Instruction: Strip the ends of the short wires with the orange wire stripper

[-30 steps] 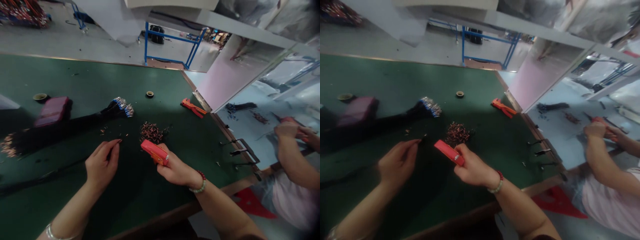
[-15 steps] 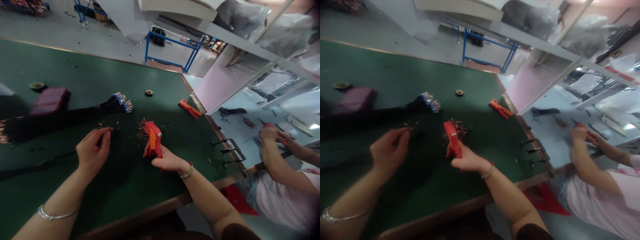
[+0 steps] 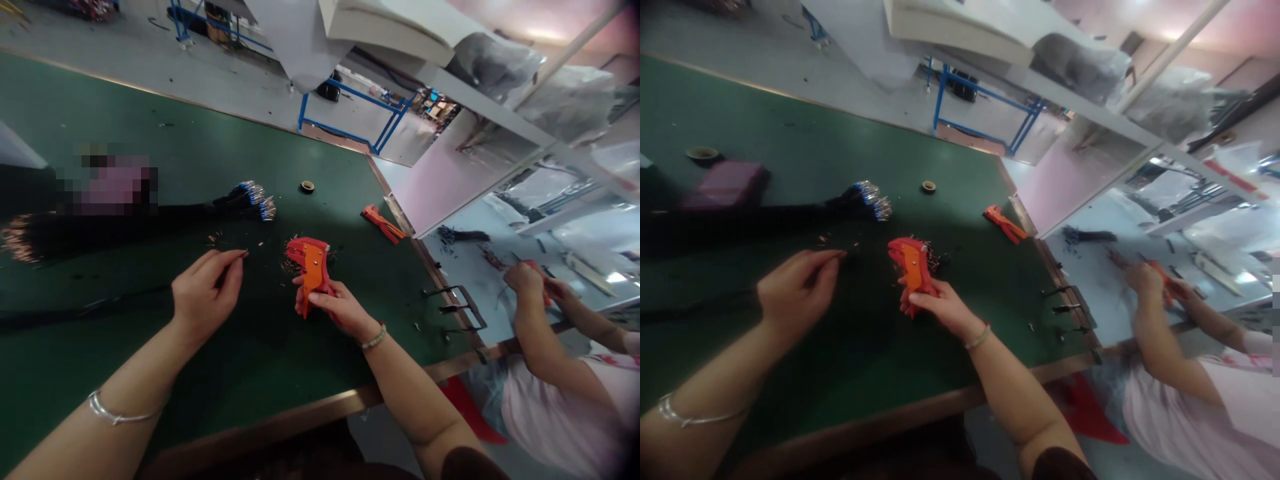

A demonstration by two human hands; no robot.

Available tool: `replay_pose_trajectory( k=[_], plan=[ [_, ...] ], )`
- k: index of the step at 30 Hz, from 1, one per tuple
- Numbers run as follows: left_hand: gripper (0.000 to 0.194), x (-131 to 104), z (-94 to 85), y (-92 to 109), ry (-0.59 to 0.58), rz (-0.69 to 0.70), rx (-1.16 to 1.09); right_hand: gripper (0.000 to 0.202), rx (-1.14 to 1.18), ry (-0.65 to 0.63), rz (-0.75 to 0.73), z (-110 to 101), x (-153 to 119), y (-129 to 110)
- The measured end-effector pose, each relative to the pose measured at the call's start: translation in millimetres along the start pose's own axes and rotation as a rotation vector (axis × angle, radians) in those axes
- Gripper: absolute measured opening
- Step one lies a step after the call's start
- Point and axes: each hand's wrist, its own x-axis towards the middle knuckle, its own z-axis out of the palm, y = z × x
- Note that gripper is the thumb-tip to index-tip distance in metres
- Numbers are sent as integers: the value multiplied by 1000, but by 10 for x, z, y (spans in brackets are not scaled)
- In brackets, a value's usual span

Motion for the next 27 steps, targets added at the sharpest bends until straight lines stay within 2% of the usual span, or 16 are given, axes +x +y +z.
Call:
replay_pose_trajectory(
  k=[4,8,11,13,18,23,27],
  plan=[
    [22,-69,-19,139,-90,245,39,52,-25,-26,-18,-8,-7,13],
    [24,-72,-18,164,-108,332,158,50,-137,-61,-11,-26,-54,-20],
    [24,-33,-15,81,-113,303,311,51,-121,-94,-13,-38,-80,-49],
    [24,-13,-12,16,-97,235,353,52,-61,-132,-18,-42,-89,-58],
    [27,-16,-11,-25,-119,91,205,54,-5,-215,-10,-51,-107,-64],
    [22,-38,0,-5,-130,122,151,46,-2,-283,-13,-29,-140,-85],
    [20,-47,3,4,-125,169,147,47,197,-284,54,55,-142,-51]
  ],
)
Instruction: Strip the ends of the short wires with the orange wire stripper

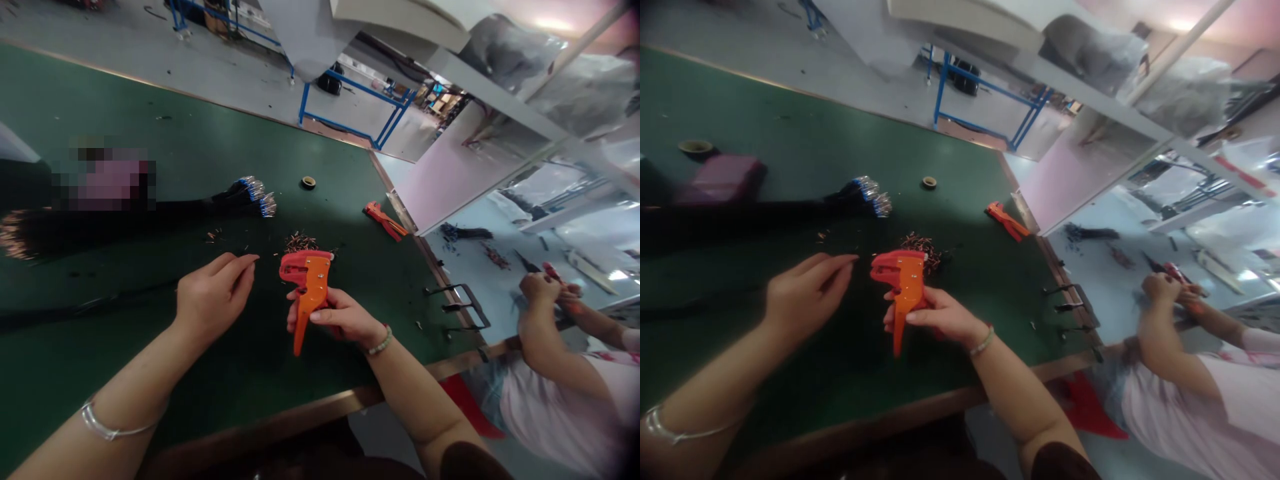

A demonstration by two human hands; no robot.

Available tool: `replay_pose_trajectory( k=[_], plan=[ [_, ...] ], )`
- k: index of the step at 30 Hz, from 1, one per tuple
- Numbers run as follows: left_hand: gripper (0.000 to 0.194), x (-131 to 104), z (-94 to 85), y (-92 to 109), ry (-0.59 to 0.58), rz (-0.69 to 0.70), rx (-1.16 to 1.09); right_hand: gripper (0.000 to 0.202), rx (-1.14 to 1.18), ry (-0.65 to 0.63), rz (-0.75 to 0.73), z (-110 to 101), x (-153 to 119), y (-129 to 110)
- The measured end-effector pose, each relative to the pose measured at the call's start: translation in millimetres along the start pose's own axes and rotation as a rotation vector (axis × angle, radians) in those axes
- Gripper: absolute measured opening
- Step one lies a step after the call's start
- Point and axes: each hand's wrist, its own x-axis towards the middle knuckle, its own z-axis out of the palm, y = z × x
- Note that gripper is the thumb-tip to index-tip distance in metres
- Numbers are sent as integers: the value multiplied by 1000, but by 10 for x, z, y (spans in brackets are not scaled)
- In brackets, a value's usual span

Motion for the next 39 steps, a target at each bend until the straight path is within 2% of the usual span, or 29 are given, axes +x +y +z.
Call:
replay_pose_trajectory(
  k=[5,12,19,25,31,35,39],
  plan=[
    [20,-3,-13,26,5,64,5,46,213,24,53,67,63,100],
    [19,-1,-1,18,22,91,21,48,164,47,72,24,82,126],
    [18,7,-45,37,32,209,35,43,205,-1,64,21,98,136],
    [20,9,-67,51,20,257,2,56,172,-26,58,9,98,132],
    [17,7,-58,82,8,282,-43,49,126,-24,60,-6,118,150],
    [12,12,-72,133,-22,257,-93,42,37,24,53,9,133,157],
    [11,23,-98,172,-65,223,-138,43,-59,53,79,35,126,122]
  ],
)
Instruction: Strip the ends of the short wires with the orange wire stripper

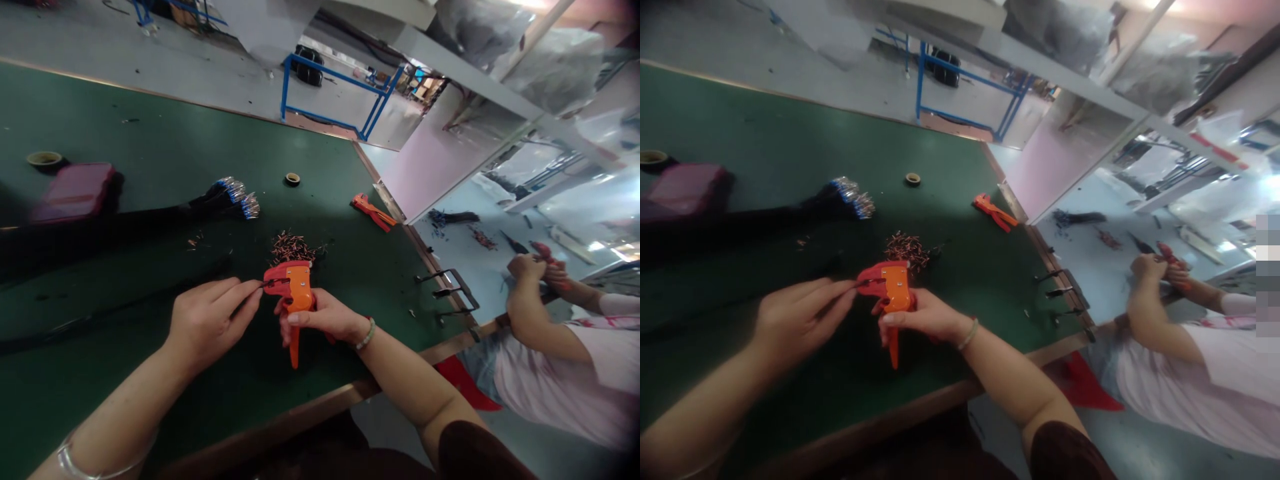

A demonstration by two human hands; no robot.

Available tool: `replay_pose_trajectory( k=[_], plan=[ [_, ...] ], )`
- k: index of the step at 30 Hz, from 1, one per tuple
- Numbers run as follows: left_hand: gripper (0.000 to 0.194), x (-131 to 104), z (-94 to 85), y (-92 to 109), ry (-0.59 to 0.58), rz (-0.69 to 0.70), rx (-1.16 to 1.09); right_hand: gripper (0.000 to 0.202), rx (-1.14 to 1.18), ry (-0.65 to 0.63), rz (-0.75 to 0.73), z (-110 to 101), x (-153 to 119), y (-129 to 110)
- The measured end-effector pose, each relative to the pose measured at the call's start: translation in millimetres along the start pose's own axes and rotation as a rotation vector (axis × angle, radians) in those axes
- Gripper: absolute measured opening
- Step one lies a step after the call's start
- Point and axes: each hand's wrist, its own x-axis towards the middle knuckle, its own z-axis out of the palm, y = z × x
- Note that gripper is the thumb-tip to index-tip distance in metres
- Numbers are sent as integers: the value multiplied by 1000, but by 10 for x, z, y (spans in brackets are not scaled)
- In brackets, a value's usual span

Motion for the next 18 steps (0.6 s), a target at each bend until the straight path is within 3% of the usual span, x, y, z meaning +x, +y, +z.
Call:
replay_pose_trajectory(
  k=[9,18],
  plan=[
    [26,62,-52,38,-82,-50,-136,45,-55,5,46,-24,-24,-28],
    [26,128,-93,120,-156,-429,-435,44,-55,-14,61,-30,-40,-72]
  ],
)
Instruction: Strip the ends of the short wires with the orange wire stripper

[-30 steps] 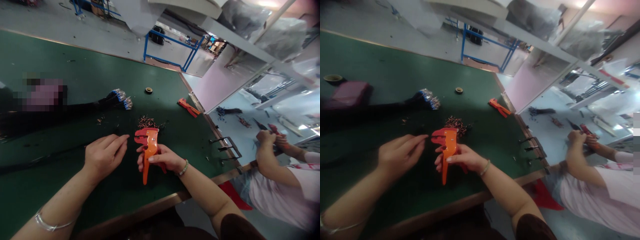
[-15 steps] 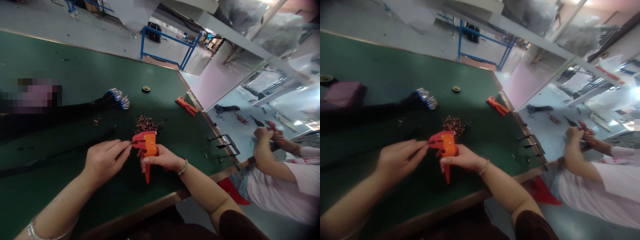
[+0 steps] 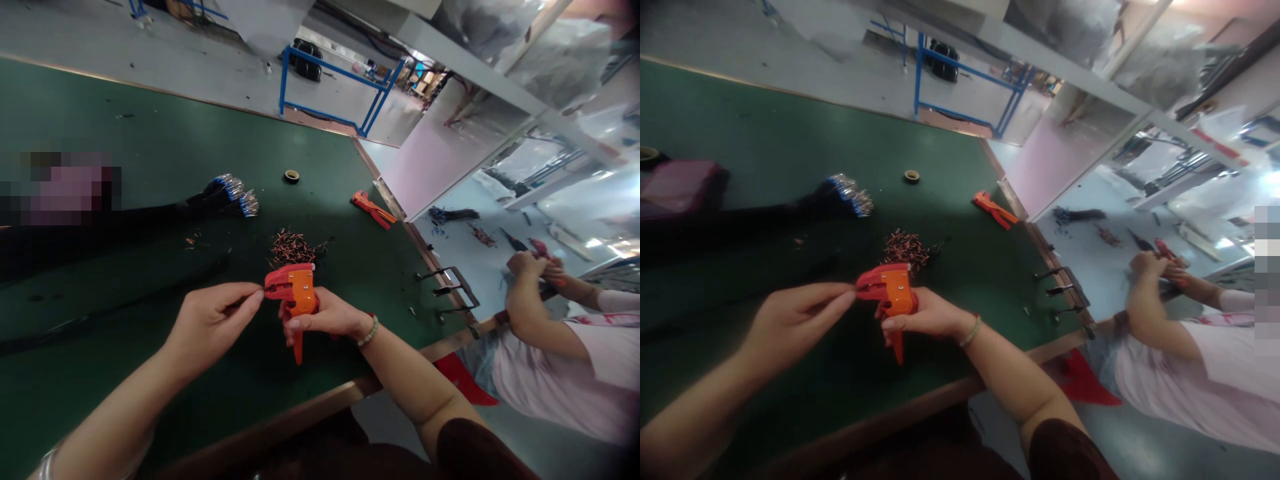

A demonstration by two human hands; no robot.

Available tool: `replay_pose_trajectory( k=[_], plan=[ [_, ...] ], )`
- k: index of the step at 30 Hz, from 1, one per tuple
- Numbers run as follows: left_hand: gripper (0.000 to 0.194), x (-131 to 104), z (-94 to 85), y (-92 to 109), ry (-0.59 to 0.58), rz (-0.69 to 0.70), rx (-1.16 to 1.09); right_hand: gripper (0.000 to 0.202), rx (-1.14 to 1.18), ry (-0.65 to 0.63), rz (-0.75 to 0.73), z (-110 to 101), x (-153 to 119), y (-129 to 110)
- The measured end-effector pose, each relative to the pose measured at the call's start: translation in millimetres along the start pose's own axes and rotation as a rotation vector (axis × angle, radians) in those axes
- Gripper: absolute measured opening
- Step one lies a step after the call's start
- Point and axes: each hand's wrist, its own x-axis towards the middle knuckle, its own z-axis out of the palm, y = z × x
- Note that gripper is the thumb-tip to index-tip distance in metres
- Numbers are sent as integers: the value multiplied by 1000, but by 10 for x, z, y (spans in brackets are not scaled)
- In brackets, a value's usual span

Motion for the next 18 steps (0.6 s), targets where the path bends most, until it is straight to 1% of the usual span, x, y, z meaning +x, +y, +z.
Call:
replay_pose_trajectory(
  k=[5,9,13,18],
  plan=[
    [27,13,-25,52,-73,-138,-101,55,15,-8,52,-16,-18,-29],
    [30,27,-56,74,-128,-203,-165,48,-35,-28,14,-32,-39,-30],
    [36,34,-79,73,-162,-229,-180,45,-89,-4,26,-16,-50,-37],
    [35,31,-100,51,-163,-238,-182,50,-111,50,13,29,-23,4]
  ],
)
